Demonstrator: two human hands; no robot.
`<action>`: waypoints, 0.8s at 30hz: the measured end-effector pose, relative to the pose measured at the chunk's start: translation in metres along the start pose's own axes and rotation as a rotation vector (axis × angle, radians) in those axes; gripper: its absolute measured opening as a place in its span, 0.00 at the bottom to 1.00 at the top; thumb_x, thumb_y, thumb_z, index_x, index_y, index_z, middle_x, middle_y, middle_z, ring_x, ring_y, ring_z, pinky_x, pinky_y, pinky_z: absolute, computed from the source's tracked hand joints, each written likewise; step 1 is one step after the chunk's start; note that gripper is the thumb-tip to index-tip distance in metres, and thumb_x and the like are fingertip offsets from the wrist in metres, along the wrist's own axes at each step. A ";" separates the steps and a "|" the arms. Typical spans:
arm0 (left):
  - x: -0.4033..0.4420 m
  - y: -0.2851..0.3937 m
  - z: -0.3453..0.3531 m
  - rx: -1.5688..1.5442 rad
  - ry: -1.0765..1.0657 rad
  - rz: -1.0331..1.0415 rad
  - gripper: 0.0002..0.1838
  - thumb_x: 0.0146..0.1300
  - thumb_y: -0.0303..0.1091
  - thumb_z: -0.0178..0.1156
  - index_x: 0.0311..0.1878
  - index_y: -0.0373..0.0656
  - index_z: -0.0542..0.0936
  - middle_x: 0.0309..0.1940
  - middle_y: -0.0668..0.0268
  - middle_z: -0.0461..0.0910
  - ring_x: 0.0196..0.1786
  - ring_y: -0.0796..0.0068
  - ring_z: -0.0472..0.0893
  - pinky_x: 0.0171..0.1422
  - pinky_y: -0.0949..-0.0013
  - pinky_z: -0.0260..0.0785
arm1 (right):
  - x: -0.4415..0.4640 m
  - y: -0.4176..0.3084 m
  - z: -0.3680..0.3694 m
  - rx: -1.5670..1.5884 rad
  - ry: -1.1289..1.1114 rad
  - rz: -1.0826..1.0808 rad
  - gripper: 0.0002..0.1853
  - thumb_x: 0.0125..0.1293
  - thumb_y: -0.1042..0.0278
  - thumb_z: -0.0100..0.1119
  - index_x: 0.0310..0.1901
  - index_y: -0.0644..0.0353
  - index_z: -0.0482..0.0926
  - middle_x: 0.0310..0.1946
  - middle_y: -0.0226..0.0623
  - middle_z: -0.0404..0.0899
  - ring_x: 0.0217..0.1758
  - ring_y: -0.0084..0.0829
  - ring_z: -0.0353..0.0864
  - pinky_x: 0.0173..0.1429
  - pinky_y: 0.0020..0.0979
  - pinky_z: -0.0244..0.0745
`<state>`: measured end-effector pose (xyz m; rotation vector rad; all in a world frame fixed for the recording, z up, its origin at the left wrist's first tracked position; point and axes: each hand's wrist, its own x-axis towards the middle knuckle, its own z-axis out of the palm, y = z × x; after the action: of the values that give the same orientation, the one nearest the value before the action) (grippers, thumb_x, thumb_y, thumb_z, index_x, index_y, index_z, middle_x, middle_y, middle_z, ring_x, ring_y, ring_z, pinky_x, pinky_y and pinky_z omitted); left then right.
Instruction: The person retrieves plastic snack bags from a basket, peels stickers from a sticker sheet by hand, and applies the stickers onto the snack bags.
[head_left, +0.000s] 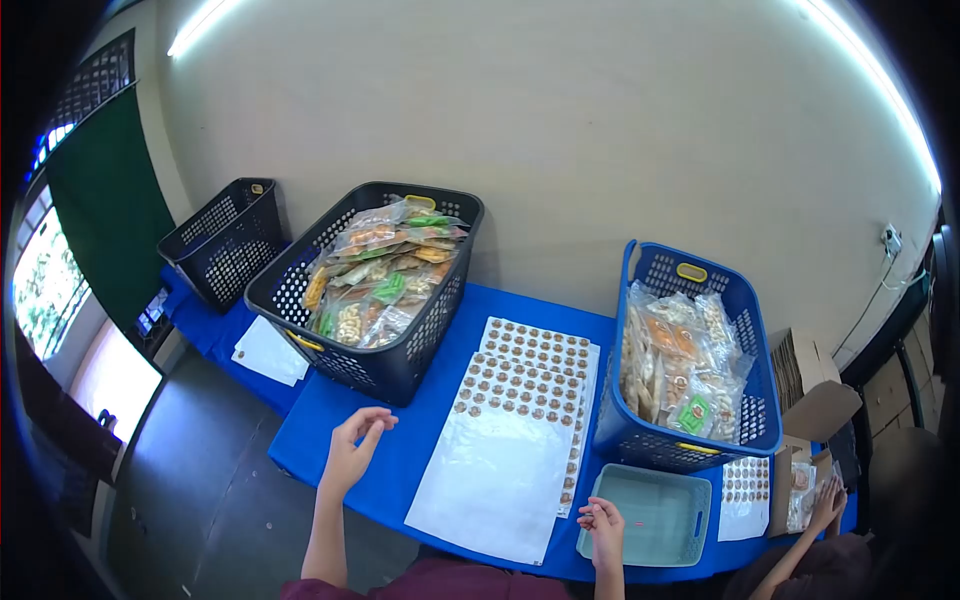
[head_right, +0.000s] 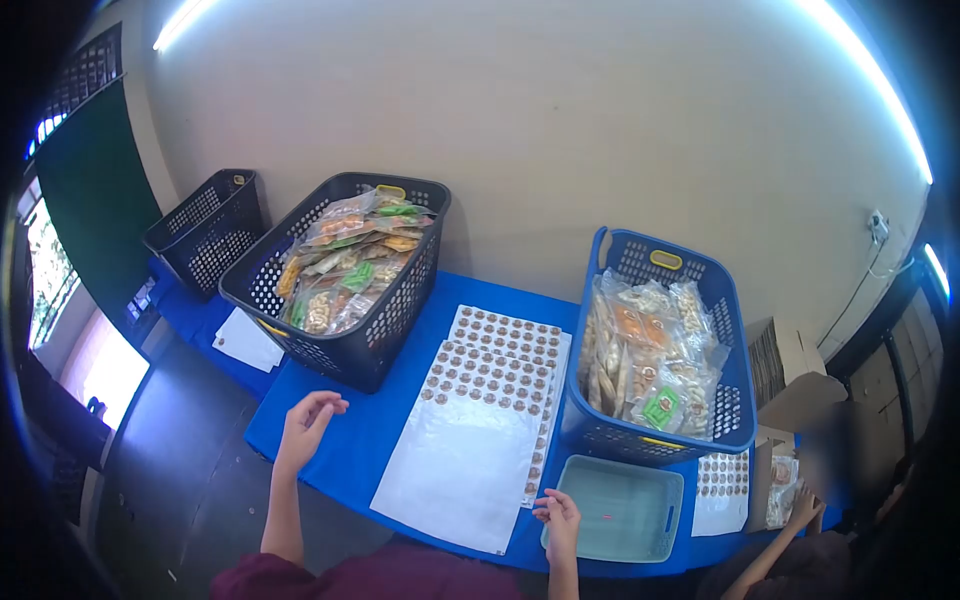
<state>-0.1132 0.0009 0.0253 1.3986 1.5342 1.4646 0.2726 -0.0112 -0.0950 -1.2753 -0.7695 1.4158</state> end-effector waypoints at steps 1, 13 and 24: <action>0.008 0.002 -0.006 0.008 0.004 0.028 0.09 0.62 0.27 0.50 0.42 0.33 0.74 0.36 0.60 0.79 0.40 0.75 0.79 0.47 0.74 0.69 | 0.001 0.001 0.009 0.027 0.010 -0.010 0.10 0.65 0.70 0.46 0.45 0.65 0.71 0.31 0.37 0.77 0.28 0.22 0.75 0.35 0.22 0.70; 0.101 0.018 -0.081 0.093 -0.045 0.286 0.08 0.61 0.24 0.49 0.40 0.32 0.75 0.33 0.61 0.80 0.39 0.75 0.79 0.46 0.75 0.70 | -0.004 0.018 0.092 0.027 0.056 -0.132 0.08 0.65 0.73 0.46 0.42 0.65 0.71 0.30 0.36 0.75 0.27 0.20 0.73 0.36 0.22 0.70; 0.292 -0.018 -0.092 0.231 -0.534 0.170 0.12 0.62 0.33 0.51 0.43 0.35 0.75 0.32 0.64 0.79 0.33 0.78 0.77 0.39 0.75 0.70 | -0.048 0.071 0.117 -0.046 0.258 -0.050 0.08 0.63 0.72 0.49 0.42 0.65 0.72 0.30 0.37 0.77 0.27 0.21 0.75 0.35 0.20 0.70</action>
<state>-0.2828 0.2465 0.0976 1.9068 1.2866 0.9073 0.1370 -0.0551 -0.1193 -1.4311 -0.6564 1.1705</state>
